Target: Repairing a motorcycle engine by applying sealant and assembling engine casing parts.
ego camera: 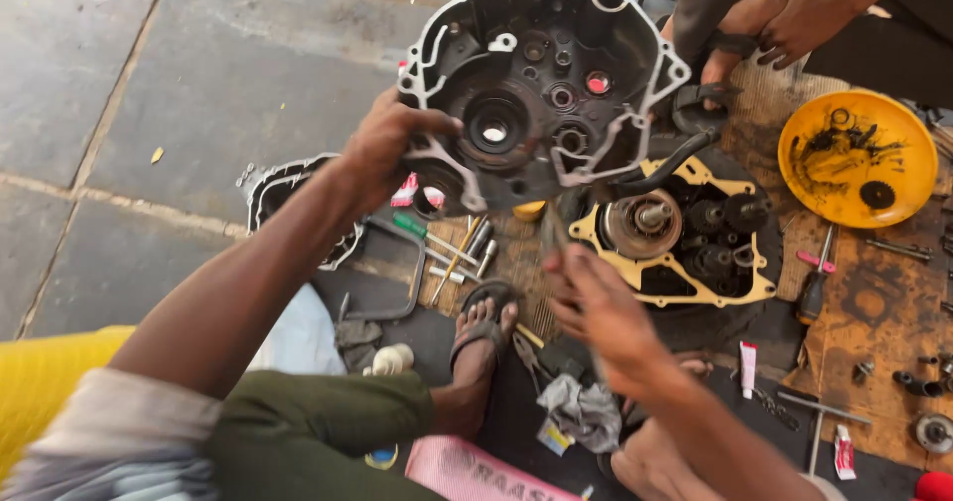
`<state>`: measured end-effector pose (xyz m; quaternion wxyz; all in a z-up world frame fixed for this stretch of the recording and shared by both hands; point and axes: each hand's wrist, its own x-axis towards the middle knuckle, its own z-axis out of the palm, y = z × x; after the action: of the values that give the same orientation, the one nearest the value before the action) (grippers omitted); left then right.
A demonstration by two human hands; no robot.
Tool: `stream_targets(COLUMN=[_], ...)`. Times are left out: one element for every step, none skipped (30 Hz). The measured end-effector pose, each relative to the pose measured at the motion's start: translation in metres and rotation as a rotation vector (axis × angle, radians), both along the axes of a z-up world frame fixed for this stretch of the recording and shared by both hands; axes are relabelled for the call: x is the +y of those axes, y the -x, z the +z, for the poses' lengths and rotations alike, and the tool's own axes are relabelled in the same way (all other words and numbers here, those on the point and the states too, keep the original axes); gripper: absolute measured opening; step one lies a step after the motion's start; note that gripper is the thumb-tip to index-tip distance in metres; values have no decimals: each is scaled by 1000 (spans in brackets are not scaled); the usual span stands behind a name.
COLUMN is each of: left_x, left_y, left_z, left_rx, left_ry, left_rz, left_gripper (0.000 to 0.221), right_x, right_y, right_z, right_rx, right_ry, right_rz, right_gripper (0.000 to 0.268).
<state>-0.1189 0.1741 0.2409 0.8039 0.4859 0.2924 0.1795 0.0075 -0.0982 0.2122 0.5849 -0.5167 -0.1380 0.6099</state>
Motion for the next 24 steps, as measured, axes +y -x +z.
stream_targets(left_x=[-20, -40, -58, -75, -97, -119, -142, -166, -188, -211, -233, -254, -273, -286, -300, -313, -315, -316, -316, -321, -320, -318, -320, -322], left_y=[4, 11, 15, 18, 28, 38, 48, 55, 63, 70, 85, 100, 110, 112, 117, 124, 125, 126, 125, 122, 117, 111, 110, 108], left_z=[4, 2, 3, 3, -2, -7, -13, -9, -3, 2, -26, -55, -85, -88, -91, -95, -97, -99, -100, -101, -101, -101, -107, -114], left_rx=[25, 29, 46, 64, 61, 64, 69, 68, 49, 30, 28, -91, -217, -226, -216, -207, -207, -176, -144, -148, -169, -191, -202, -246], left_ry=[-47, -43, -37, -29, -28, 46, 124, 128, 242, 356, 358, 305, 258, 265, 17, -230, -225, -621, -1020, -1019, -1052, -1084, -1097, -873], left_rz=[99, 105, 161, 217, 216, 303, 389, 387, 439, 490, 479, 504, 511, 486, 492, 496, 493, 475, 447, 448, 472, 496, 500, 504], left_gripper=[38, 38, 43, 48, 48, 63, 78, 78, 78, 79, 79, 72, 65, 65, 58, 51, 51, 39, 27, 27, 26, 26, 26, 37], right_x=[-15, -30, -43, -56, -71, -87, -103, -119, -133, -146, -155, -163, -172, -182, -190, -197, -210, -224, -235, -246, -249, -253, -246, -240], right_y=[-6, -6, -9, -13, -13, -14, -15, -19, -22, -25, -24, -23, -24, -25, -26, -26, -30, -33, -38, -44, -53, -61, -64, -66], right_z=[0, 4, 9, 15, 17, 20, 23, 24, 25, 25, 28, 30, 34, 33, 31, 28, 11, -5, -20, -21, -23, -25, -13, -2], right_rx=[-37, -35, -67, -100, -103, -148, -191, -193, -208, -222, -225, -228, -235, -242, -254, -266, -265, -286, -312, -316, -372, -428, -437, -468], right_ry=[64, 68, 111, 155, 155, 197, 243, 248, 280, 313, 315, 395, 478, 484, 476, 467, 472, 429, 382, 382, 390, 398, 384, 437], right_rz=[23, 29, 60, 90, 88, 123, 158, 156, 201, 245, 235, 287, 322, 295, 343, 390, 388, 357, 327, 325, 263, 200, 195, 201], right_gripper=[34, 34, 34, 35, 35, 36, 37, 37, 37, 38, 38, 36, 34, 34, 32, 31, 31, 30, 30, 30, 29, 30, 30, 30])
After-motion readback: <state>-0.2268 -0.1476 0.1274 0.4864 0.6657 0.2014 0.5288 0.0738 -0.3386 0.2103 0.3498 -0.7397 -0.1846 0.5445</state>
